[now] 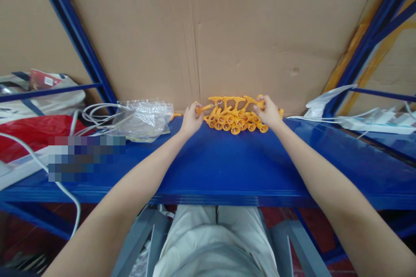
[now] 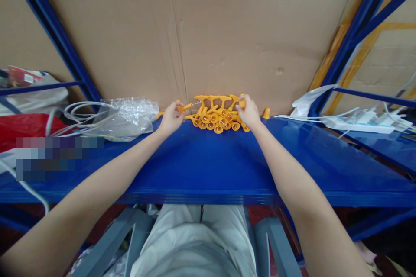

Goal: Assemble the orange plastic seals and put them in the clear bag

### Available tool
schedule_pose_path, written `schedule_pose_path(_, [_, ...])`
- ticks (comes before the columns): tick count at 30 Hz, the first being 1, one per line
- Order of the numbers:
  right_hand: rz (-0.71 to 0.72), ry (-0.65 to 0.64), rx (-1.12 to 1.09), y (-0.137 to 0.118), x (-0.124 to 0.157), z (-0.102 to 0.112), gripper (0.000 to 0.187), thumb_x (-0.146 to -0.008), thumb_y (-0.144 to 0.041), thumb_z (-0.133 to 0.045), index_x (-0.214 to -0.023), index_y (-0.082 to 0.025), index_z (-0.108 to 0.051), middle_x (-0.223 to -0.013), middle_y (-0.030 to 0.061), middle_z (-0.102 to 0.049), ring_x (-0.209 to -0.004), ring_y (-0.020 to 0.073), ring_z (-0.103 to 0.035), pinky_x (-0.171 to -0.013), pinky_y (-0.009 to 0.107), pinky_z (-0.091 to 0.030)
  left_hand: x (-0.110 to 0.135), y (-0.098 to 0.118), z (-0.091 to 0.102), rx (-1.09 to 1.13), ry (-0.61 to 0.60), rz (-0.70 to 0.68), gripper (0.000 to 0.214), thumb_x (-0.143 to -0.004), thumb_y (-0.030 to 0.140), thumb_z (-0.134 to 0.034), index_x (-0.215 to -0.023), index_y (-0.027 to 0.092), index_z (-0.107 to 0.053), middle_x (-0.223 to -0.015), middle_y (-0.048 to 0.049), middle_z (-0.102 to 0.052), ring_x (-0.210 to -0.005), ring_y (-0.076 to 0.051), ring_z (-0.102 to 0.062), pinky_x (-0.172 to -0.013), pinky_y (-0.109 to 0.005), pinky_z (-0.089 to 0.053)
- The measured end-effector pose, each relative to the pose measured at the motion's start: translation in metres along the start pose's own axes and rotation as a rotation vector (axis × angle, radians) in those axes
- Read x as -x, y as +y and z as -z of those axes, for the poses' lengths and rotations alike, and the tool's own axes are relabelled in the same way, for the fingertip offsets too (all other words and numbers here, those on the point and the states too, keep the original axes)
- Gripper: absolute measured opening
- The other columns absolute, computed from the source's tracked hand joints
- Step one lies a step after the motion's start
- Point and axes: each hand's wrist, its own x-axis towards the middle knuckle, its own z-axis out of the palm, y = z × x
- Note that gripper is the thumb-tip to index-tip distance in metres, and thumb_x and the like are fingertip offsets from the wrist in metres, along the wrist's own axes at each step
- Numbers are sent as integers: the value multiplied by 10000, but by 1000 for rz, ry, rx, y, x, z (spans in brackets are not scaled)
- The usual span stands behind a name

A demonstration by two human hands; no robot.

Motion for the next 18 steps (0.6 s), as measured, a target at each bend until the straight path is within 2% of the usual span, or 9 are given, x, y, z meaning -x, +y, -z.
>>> schedule_pose_path(3, [-122, -38, 77, -7, 7, 0, 313, -801, -312, -604, -1086, -249, -491, -1049, 109, -672, -953, 310, -679, -905, 538, -520, 5, -8, 1, -51, 6, 58, 231, -801, 78, -598, -980, 211, -539, -860, 13, -590, -536, -75, -500, -587, -221, -464])
schedule_pose_path(5, [-114, -43, 78, -10, 8, 0, 338, -786, -263, -608, -1099, -250, -483, -1084, 122, -684, -976, 317, -682, -905, 532, -517, 6, -6, 2, -82, -7, 42, 233, -800, 82, -596, -984, 213, -542, -784, 30, -579, -558, -97, -507, -604, -227, -459])
schedule_pose_path(8, [-40, -58, 95, -16, 9, -2, 305, -775, -212, -605, -1065, -240, -514, -1094, 134, -700, -1047, 331, -671, -935, 526, -506, 7, 2, 3, -152, -39, -48, 235, -791, 86, -599, -992, 207, -575, -773, 19, -594, -641, -132, -549, -677, -256, -486])
schedule_pose_path(13, [193, -214, 171, -31, 15, -4, 282, -792, -189, -594, -1073, -177, -597, -1170, 185, -692, -1135, 341, -640, -998, 529, -470, 11, 14, 5, -302, -109, -165, 227, -780, 90, -617, -984, 185, -637, -879, -32, -645, -774, -176, -614, -803, -302, -507])
schedule_pose_path(18, [347, -291, 224, -43, 23, -9, 324, -812, -158, -534, -1117, -185, -640, -1168, 163, -700, -1144, 354, -628, -1057, 653, -355, 13, 14, 6, -325, -144, -197, 214, -793, 111, -614, -992, 180, -651, -883, -39, -670, -783, -179, -625, -795, -298, -507])
